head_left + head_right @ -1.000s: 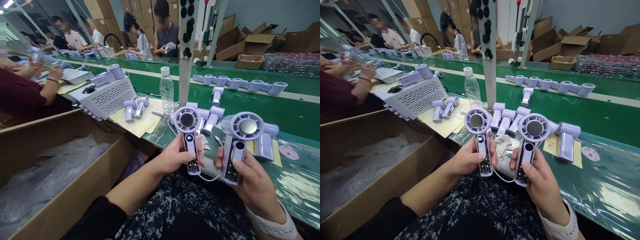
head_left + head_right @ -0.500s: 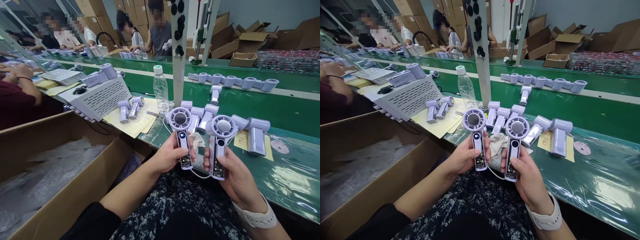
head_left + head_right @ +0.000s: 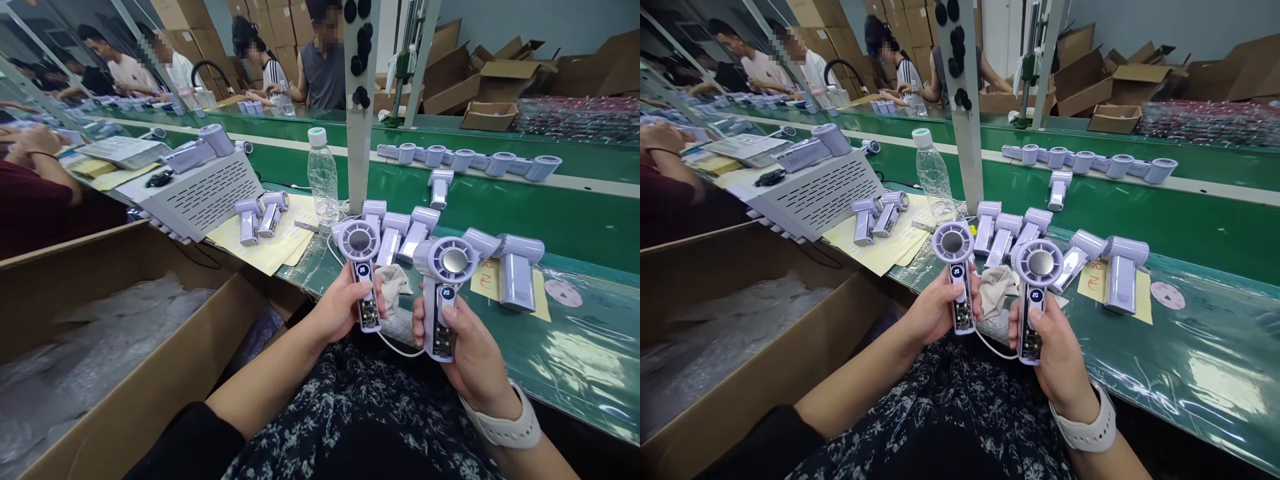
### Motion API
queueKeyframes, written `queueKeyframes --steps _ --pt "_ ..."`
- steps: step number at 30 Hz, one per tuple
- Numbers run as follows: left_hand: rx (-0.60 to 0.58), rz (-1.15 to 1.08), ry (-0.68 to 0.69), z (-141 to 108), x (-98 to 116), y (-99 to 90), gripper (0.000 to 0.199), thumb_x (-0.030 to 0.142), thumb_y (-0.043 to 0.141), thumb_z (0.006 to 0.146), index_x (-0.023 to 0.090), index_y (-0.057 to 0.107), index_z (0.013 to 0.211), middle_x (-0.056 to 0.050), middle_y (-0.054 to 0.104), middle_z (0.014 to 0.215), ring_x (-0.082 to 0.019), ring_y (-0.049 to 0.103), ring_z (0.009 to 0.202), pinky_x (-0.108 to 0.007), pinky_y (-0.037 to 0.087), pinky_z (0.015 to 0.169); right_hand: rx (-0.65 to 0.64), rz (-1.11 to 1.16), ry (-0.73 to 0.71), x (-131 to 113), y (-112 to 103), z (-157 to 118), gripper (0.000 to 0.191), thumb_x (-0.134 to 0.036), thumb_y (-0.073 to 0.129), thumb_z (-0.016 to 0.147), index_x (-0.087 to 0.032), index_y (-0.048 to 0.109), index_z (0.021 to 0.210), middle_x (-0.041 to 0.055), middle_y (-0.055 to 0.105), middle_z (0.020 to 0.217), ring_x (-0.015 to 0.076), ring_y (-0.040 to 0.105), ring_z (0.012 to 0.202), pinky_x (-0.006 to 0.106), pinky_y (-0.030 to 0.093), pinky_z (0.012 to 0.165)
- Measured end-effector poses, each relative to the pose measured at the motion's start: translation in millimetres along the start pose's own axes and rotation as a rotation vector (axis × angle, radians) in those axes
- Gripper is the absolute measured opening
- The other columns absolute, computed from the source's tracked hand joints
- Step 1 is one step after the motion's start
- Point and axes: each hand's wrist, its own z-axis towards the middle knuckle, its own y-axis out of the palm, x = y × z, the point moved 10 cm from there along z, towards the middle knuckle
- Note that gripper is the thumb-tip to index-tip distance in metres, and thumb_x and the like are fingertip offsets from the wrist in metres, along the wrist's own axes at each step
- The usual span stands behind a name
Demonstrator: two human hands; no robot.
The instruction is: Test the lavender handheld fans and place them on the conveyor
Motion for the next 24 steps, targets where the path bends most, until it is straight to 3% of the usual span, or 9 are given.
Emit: queueKeyframes --steps 4,7,11,16,24 --pt "-0.162 0.081 0.043 -8.5 2.2 5.5 0.040 0.041 0.081 0.083 0.020 0.054 0.106 0.002 0.064 0.086 -0.014 0.066 0.066 -0.033 0.059 0.069 -0.024 -0.067 -0.007 -1.1 -1.4 -0.4 0.027 -0.045 0.075 0.092 -0.022 0.070 0.105 0.0027 0.067 0.091 0.0150 0.062 0.067 0.025 0.056 0.056" --pt "-0.119 0.205 0.086 -10.5 12.6 -9.8 0.036 0.040 0.079 0.088 0.020 0.056 0.107 0.001 0.065 0.088 -0.014 0.068 0.070 -0.032 0.058 0.072 0.016 -0.080 0.004 -4.2 -4.9 0.1 0.026 -0.045 0.075 0.093 -0.022 0.069 0.102 0.0026 0.067 0.092 0.0147 0.062 0.068 0.024 0.056 0.057" --pt "-0.070 0.257 0.086 -10.9 26.8 -21.5 0.039 0.040 0.081 0.086 0.018 0.059 0.109 -0.002 0.066 0.098 -0.017 0.071 0.076 -0.035 0.059 0.075 0.033 -0.031 0.027 -5.8 -5.8 0.7 0.031 -0.046 0.076 0.091 -0.025 0.068 0.113 0.0025 0.068 0.095 0.0157 0.063 0.071 0.026 0.059 0.062" --pt "-0.044 0.185 0.092 -9.4 29.1 -13.8 0.043 0.039 0.084 0.082 0.018 0.059 0.109 -0.004 0.068 0.096 -0.017 0.070 0.072 -0.032 0.058 0.070 -0.045 -0.002 0.028 -7.6 2.1 -1.6 0.032 -0.051 0.073 0.092 -0.022 0.071 0.107 0.0053 0.069 0.096 0.0174 0.064 0.073 0.029 0.060 0.065" --pt "-0.042 0.132 0.085 -8.1 19.1 -1.5 0.045 0.036 0.082 0.081 0.018 0.055 0.112 0.000 0.066 0.093 -0.017 0.070 0.069 -0.035 0.059 0.069 -0.012 -0.012 0.009 -9.0 -3.5 -6.0 0.028 -0.047 0.073 0.093 -0.021 0.072 0.103 0.0053 0.068 0.093 0.0161 0.063 0.069 0.027 0.056 0.058"
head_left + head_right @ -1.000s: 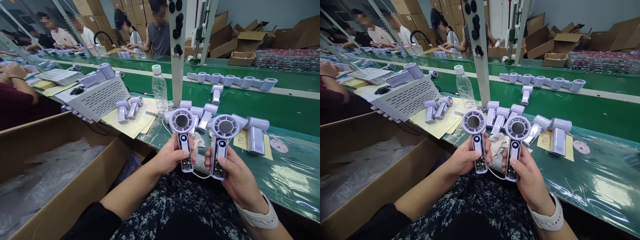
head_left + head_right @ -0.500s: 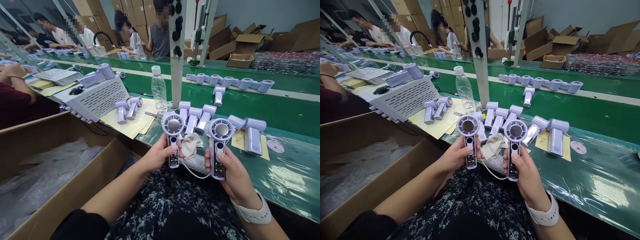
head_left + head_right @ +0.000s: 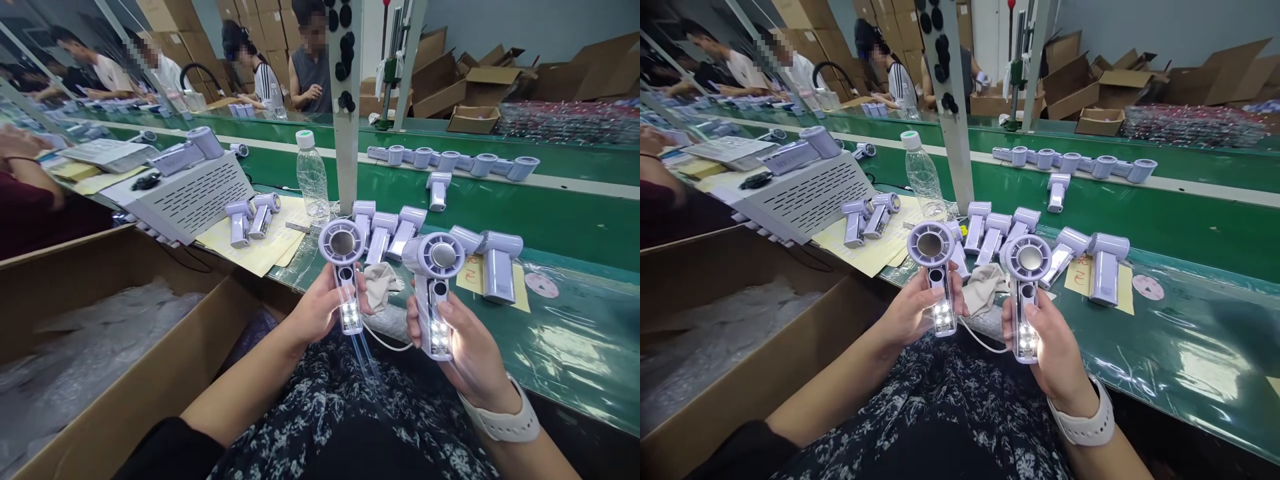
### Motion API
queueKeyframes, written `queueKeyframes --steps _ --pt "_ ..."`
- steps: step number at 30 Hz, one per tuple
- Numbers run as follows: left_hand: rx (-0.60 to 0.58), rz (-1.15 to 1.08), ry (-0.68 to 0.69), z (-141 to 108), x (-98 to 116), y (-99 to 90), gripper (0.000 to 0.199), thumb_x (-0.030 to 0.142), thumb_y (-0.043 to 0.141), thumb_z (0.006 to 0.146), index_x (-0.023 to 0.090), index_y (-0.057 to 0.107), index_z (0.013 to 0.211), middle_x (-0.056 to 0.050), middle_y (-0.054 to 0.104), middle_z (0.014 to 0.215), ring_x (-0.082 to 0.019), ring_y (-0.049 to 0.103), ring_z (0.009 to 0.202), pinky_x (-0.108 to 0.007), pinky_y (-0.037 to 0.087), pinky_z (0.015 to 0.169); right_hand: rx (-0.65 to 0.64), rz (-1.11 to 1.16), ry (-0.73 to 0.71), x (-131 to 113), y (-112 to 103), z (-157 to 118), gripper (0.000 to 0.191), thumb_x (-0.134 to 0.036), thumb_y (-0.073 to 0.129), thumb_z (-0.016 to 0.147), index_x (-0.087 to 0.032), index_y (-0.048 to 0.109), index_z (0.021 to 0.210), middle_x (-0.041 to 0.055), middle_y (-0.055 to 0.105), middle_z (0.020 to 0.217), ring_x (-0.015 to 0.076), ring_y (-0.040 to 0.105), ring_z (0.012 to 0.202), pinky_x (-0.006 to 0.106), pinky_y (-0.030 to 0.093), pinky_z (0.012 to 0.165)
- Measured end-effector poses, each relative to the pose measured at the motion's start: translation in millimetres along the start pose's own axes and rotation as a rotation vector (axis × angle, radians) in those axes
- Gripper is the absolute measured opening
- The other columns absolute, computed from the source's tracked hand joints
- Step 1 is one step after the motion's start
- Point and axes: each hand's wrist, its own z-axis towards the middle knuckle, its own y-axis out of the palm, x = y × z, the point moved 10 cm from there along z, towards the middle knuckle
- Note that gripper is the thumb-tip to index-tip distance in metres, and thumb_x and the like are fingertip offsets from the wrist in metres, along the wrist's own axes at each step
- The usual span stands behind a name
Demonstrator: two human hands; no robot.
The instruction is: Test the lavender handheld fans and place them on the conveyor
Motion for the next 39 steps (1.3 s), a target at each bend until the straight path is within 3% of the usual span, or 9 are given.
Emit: queueKeyframes --steps 4,7,11,13,21,25,29,34,39 --pt "0.018 0.077 -0.017 0.5 -1.8 0.8 0.048 0.042 0.085 0.080 0.019 0.052 0.106 -0.003 0.068 0.100 -0.019 0.073 0.070 -0.032 0.058 0.064 0.070 0.001 -0.017 -1.0 -10.3 1.7 0.025 -0.044 0.076 0.091 -0.021 0.070 0.099 0.0041 0.069 0.088 0.0153 0.062 0.064 0.026 0.054 0.054" --pt "0.039 0.086 -0.058 1.3 -10.8 0.4 0.063 0.052 0.087 0.077 0.022 0.045 0.112 -0.003 0.071 0.098 -0.019 0.074 0.065 -0.030 0.059 0.059 0.013 0.095 0.019 1.8 -3.0 3.5 0.025 -0.048 0.071 0.094 -0.023 0.070 0.101 0.0041 0.072 0.086 0.0160 0.062 0.060 0.027 0.054 0.051" --pt "0.033 0.015 -0.073 -0.2 -23.1 5.2 0.056 0.069 0.065 0.090 0.025 0.038 0.113 -0.002 0.074 0.083 -0.019 0.070 0.053 -0.028 0.055 0.048 0.045 0.165 0.094 9.2 3.7 1.8 0.044 -0.062 0.067 0.094 -0.021 0.080 0.104 0.0110 0.080 0.102 0.0237 0.075 0.080 0.035 0.065 0.069" --pt "0.015 0.004 -0.075 -4.2 -24.0 11.6 0.050 0.066 0.059 0.094 0.025 0.038 0.114 -0.002 0.075 0.085 -0.021 0.072 0.056 -0.031 0.058 0.051 0.071 0.172 0.112 10.4 8.1 -1.1 0.042 -0.060 0.073 0.091 -0.022 0.082 0.108 0.0114 0.081 0.112 0.0277 0.078 0.094 0.039 0.067 0.081" --pt "-0.103 0.018 -0.074 -24.7 8.4 44.9 0.044 0.055 0.065 0.097 0.027 0.039 0.118 -0.002 0.075 0.096 -0.020 0.076 0.075 -0.033 0.061 0.070 -0.005 0.164 -0.015 -20.1 29.2 -13.3 0.022 -0.045 0.078 0.091 -0.028 0.085 0.103 0.0071 0.084 0.103 0.0317 0.082 0.090 0.042 0.071 0.077" --pt "-0.059 -0.073 -0.129 -17.0 -2.6 39.1 0.061 0.051 0.085 0.082 0.021 0.051 0.122 -0.005 0.073 0.094 -0.020 0.074 0.082 -0.034 0.060 0.078 0.087 0.195 0.011 -18.0 19.5 -9.3 0.024 -0.041 0.069 0.096 -0.026 0.083 0.106 0.0081 0.082 0.105 0.0265 0.078 0.095 0.036 0.068 0.082" --pt "0.023 -0.099 -0.281 -12.2 -28.1 28.3 0.066 0.047 0.097 0.065 0.015 0.062 0.111 -0.002 0.067 0.084 -0.014 0.067 0.068 -0.026 0.053 0.067 0.054 0.276 0.127 -4.2 27.6 -7.1 0.034 -0.045 0.062 0.096 -0.019 0.081 0.085 0.0071 0.073 0.080 0.0179 0.068 0.072 0.027 0.064 0.070" --pt "-0.007 -0.230 -0.273 -7.7 -27.5 31.3 0.048 0.052 0.082 0.079 0.012 0.067 0.101 -0.007 0.071 0.087 -0.018 0.069 0.072 -0.030 0.056 0.069 0.029 0.273 0.124 -4.2 32.6 -8.7 0.041 -0.052 0.062 0.096 -0.017 0.079 0.083 0.0079 0.070 0.077 0.0164 0.062 0.063 0.027 0.059 0.062" --pt "-0.055 -0.227 -0.278 -8.9 -24.2 31.4 0.042 0.041 0.081 0.082 0.016 0.065 0.111 -0.007 0.077 0.093 -0.023 0.076 0.077 -0.034 0.059 0.075 0.058 0.291 0.028 -13.7 20.2 -9.1 0.022 -0.044 0.078 0.087 -0.024 0.080 0.098 0.0051 0.074 0.086 0.0194 0.067 0.073 0.027 0.060 0.058"
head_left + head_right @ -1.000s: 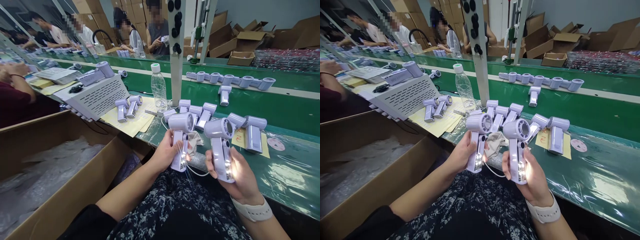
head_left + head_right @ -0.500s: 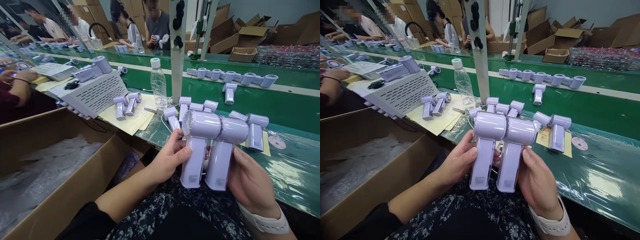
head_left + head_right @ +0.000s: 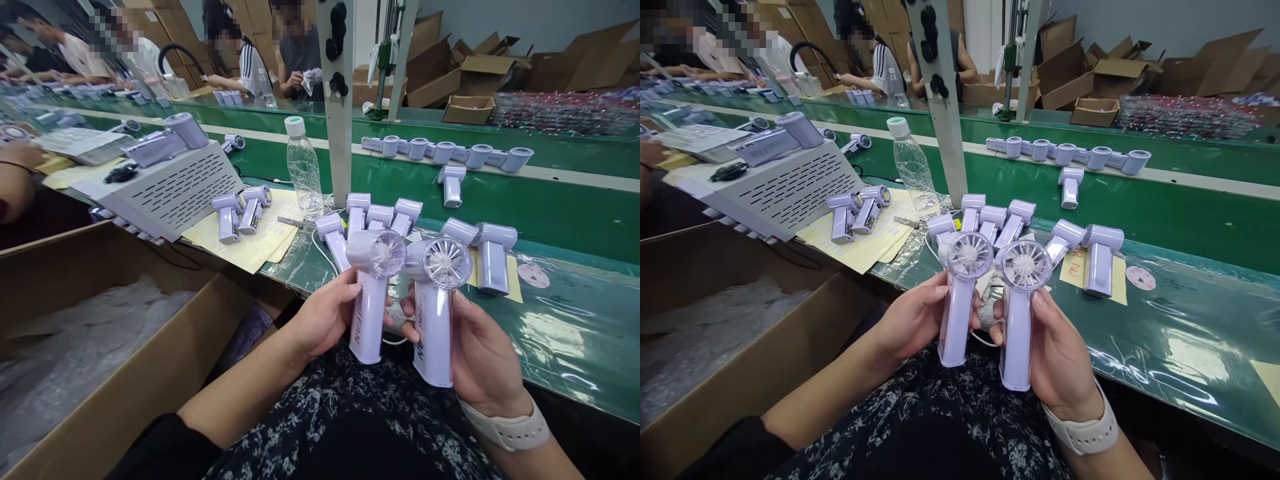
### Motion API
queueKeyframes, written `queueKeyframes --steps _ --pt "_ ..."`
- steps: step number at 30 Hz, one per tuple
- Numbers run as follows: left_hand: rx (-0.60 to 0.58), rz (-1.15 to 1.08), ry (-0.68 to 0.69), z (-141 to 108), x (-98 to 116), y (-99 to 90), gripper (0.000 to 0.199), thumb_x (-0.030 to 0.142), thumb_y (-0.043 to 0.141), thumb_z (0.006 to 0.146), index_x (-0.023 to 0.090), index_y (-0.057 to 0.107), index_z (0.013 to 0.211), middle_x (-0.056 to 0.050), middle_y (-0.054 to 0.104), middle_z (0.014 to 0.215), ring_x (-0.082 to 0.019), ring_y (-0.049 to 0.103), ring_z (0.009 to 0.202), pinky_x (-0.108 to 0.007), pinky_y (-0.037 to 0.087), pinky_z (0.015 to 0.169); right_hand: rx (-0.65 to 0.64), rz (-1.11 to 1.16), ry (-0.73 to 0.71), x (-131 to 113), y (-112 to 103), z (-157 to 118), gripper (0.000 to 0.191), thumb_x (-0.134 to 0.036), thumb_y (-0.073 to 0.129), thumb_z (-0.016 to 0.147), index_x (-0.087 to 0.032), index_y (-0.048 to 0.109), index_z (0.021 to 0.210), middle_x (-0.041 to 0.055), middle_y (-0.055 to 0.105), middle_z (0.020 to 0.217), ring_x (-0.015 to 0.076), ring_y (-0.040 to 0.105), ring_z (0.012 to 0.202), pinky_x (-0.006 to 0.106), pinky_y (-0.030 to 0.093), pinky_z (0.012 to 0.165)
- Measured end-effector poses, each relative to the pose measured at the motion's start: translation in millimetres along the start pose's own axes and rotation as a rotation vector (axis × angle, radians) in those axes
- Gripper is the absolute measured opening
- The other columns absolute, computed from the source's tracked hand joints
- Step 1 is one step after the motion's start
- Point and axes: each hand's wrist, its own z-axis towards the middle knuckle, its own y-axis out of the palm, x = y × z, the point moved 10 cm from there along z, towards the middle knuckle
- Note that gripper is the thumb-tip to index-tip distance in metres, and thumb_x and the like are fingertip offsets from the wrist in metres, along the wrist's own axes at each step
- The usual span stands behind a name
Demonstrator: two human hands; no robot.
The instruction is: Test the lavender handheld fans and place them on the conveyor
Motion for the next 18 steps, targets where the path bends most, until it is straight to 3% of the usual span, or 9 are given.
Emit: queueKeyframes --steps 3,6,10,15,18 --pt "0.036 0.115 0.038 -3.5 7.1 -4.8 0.050 0.039 0.085 0.081 0.019 0.063 0.121 -0.006 0.077 0.100 -0.023 0.076 0.085 -0.035 0.060 0.079 0.037 -0.042 -0.036 -4.4 -11.3 0.6 0.026 -0.048 0.078 0.088 -0.025 0.081 0.101 0.0054 0.079 0.093 0.0201 0.073 0.076 0.031 0.065 0.067" --pt "0.075 0.230 0.079 -5.8 14.6 -9.1 0.052 0.041 0.090 0.077 0.018 0.063 0.115 -0.006 0.075 0.100 -0.020 0.073 0.088 -0.031 0.059 0.076 0.138 -0.084 -0.070 -8.0 -25.1 0.9 0.031 -0.048 0.075 0.091 -0.031 0.078 0.116 0.0057 0.081 0.106 0.0253 0.078 0.094 0.038 0.067 0.082" --pt "0.093 0.325 0.069 -5.6 14.4 -13.7 0.061 0.052 0.094 0.069 0.018 0.061 0.108 -0.006 0.072 0.098 -0.020 0.071 0.087 -0.030 0.059 0.073 0.215 -0.118 -0.054 -6.5 -29.1 1.0 0.045 -0.047 0.072 0.094 -0.034 0.068 0.137 0.0060 0.083 0.105 0.0251 0.080 0.088 0.037 0.068 0.075" --pt "0.090 0.357 0.026 -5.0 10.0 -15.6 0.069 0.060 0.093 0.065 0.018 0.055 0.104 -0.004 0.068 0.094 -0.018 0.069 0.079 -0.029 0.058 0.066 0.289 -0.116 -0.026 -1.5 -32.8 1.3 0.049 -0.041 0.072 0.093 -0.030 0.066 0.140 0.0070 0.083 0.103 0.0236 0.079 0.080 0.033 0.068 0.070" --pt "0.064 0.413 0.033 -4.9 14.9 -11.0 0.065 0.057 0.092 0.068 0.018 0.056 0.105 -0.005 0.067 0.098 -0.019 0.069 0.087 -0.032 0.059 0.076 0.262 -0.162 -0.065 -5.3 -34.1 1.9 0.050 -0.039 0.067 0.093 -0.031 0.064 0.143 0.0056 0.082 0.102 0.0268 0.079 0.085 0.039 0.069 0.077"
